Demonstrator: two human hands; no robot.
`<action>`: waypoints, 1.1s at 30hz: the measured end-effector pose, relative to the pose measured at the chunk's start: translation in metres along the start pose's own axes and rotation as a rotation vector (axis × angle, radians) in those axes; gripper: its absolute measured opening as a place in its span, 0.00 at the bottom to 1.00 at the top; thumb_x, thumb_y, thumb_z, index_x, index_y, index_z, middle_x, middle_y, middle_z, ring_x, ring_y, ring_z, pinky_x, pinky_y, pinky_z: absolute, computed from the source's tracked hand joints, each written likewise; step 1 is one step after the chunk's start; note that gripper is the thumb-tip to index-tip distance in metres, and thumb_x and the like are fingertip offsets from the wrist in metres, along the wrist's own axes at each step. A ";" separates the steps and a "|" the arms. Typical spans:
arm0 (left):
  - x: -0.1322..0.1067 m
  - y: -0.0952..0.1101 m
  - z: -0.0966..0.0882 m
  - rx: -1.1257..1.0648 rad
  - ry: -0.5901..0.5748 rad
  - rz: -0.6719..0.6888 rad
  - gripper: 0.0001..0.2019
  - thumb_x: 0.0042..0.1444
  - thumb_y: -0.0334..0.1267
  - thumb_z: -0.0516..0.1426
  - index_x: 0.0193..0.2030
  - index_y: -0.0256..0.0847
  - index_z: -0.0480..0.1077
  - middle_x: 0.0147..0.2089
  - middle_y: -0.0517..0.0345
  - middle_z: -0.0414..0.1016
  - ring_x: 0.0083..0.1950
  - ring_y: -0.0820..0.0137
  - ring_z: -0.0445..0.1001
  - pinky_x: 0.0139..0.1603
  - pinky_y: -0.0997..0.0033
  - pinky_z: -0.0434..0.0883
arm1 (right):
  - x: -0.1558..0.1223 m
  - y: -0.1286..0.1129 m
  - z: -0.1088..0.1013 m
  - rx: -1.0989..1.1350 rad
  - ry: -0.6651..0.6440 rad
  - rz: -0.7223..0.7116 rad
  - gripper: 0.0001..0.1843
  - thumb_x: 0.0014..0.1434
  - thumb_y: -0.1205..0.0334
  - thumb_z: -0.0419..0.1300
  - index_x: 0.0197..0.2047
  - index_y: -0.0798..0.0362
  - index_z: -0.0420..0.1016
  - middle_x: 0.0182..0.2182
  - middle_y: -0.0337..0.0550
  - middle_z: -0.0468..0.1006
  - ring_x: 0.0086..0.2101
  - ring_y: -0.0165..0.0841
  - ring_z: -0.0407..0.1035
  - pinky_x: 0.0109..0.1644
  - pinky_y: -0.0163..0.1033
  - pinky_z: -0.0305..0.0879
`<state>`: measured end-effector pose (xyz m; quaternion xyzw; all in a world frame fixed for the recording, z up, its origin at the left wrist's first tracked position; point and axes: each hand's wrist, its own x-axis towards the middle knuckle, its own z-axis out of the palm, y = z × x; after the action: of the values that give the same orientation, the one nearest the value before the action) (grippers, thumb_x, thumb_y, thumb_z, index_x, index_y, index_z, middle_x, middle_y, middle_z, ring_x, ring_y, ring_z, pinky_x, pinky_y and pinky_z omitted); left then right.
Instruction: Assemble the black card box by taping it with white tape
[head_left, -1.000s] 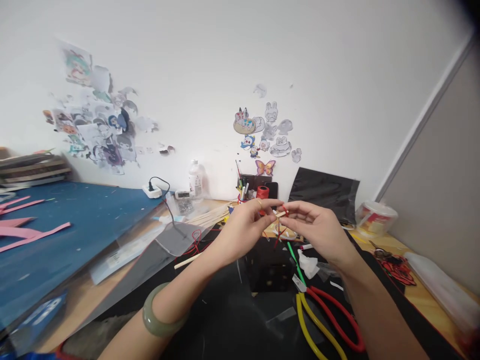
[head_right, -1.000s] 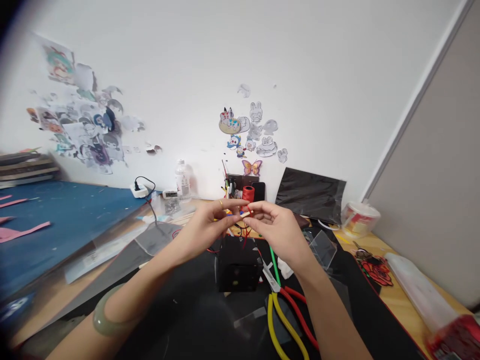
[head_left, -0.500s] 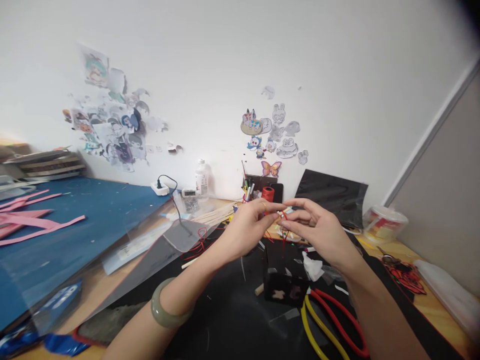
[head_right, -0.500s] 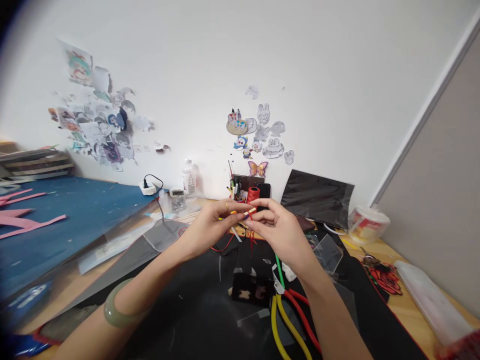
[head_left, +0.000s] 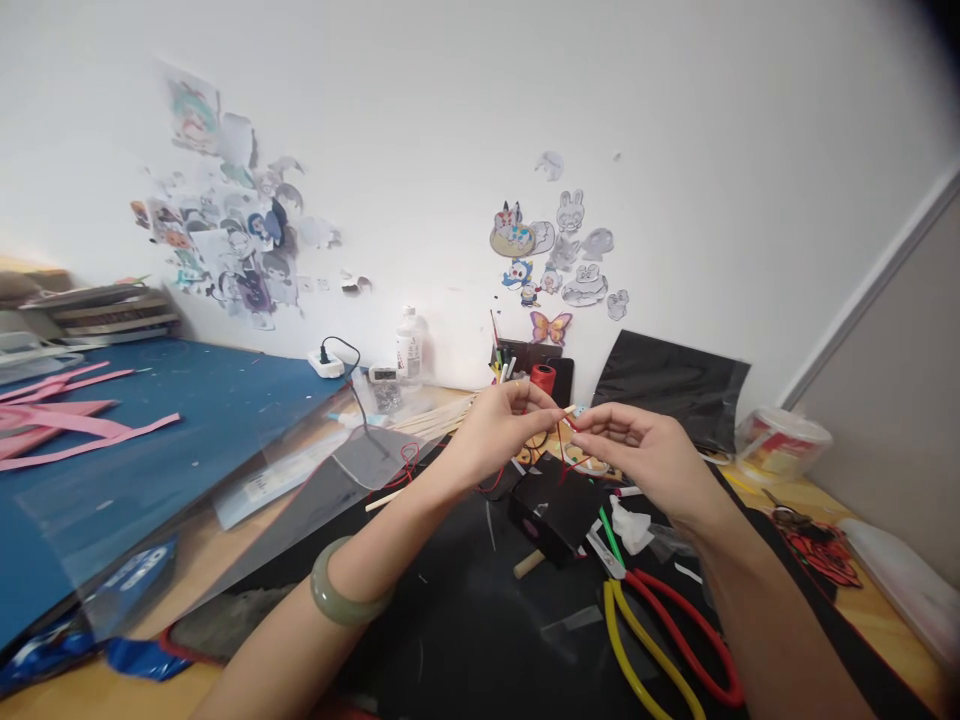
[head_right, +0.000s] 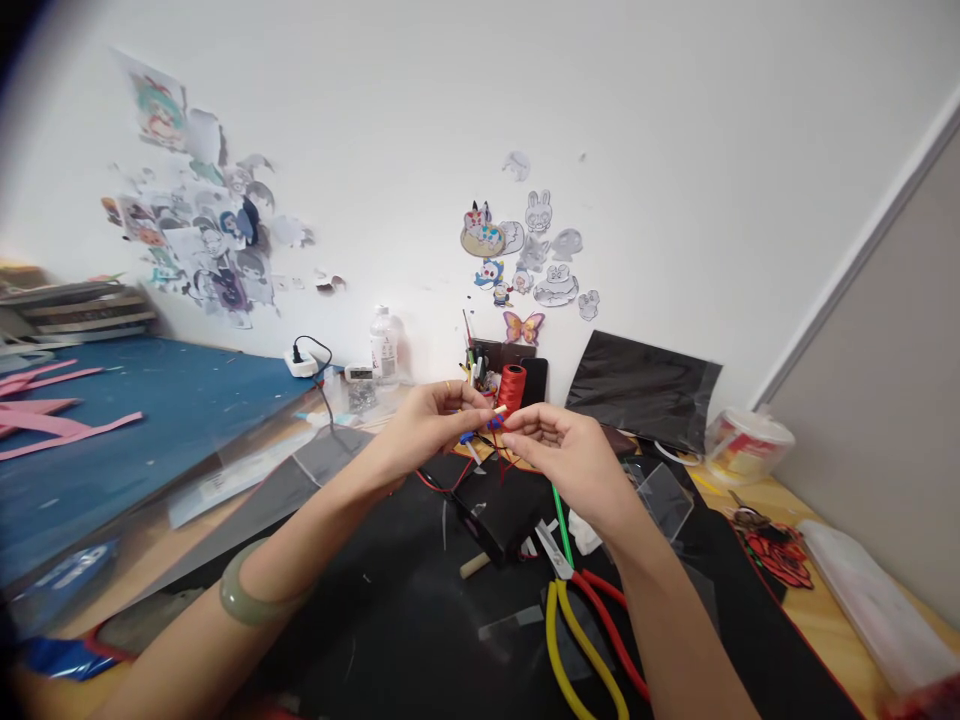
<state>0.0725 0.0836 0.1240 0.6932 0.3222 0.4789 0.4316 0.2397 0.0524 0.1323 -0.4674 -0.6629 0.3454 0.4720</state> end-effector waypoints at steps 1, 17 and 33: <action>0.000 0.000 0.001 0.000 0.000 -0.008 0.09 0.50 0.39 0.58 0.30 0.34 0.69 0.24 0.62 0.69 0.21 0.82 0.60 0.22 0.81 0.58 | 0.000 0.000 0.000 -0.009 0.001 0.002 0.12 0.44 0.56 0.67 0.30 0.54 0.75 0.29 0.40 0.77 0.31 0.31 0.71 0.38 0.36 0.67; -0.002 -0.001 0.000 -0.080 -0.106 -0.010 0.11 0.50 0.42 0.59 0.33 0.35 0.70 0.25 0.63 0.68 0.17 0.83 0.62 0.19 0.81 0.62 | 0.000 0.004 0.004 0.109 -0.018 -0.033 0.17 0.44 0.58 0.67 0.38 0.51 0.71 0.33 0.40 0.78 0.36 0.32 0.72 0.42 0.37 0.68; 0.000 0.002 -0.006 -0.044 -0.047 -0.003 0.08 0.49 0.38 0.59 0.34 0.35 0.74 0.23 0.63 0.69 0.17 0.84 0.57 0.18 0.80 0.55 | 0.001 0.009 0.001 0.125 -0.090 0.060 0.11 0.50 0.55 0.63 0.33 0.53 0.79 0.25 0.38 0.76 0.24 0.24 0.65 0.29 0.30 0.62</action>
<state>0.0668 0.0843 0.1265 0.6939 0.3026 0.4689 0.4550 0.2410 0.0560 0.1239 -0.4407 -0.6460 0.4209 0.4596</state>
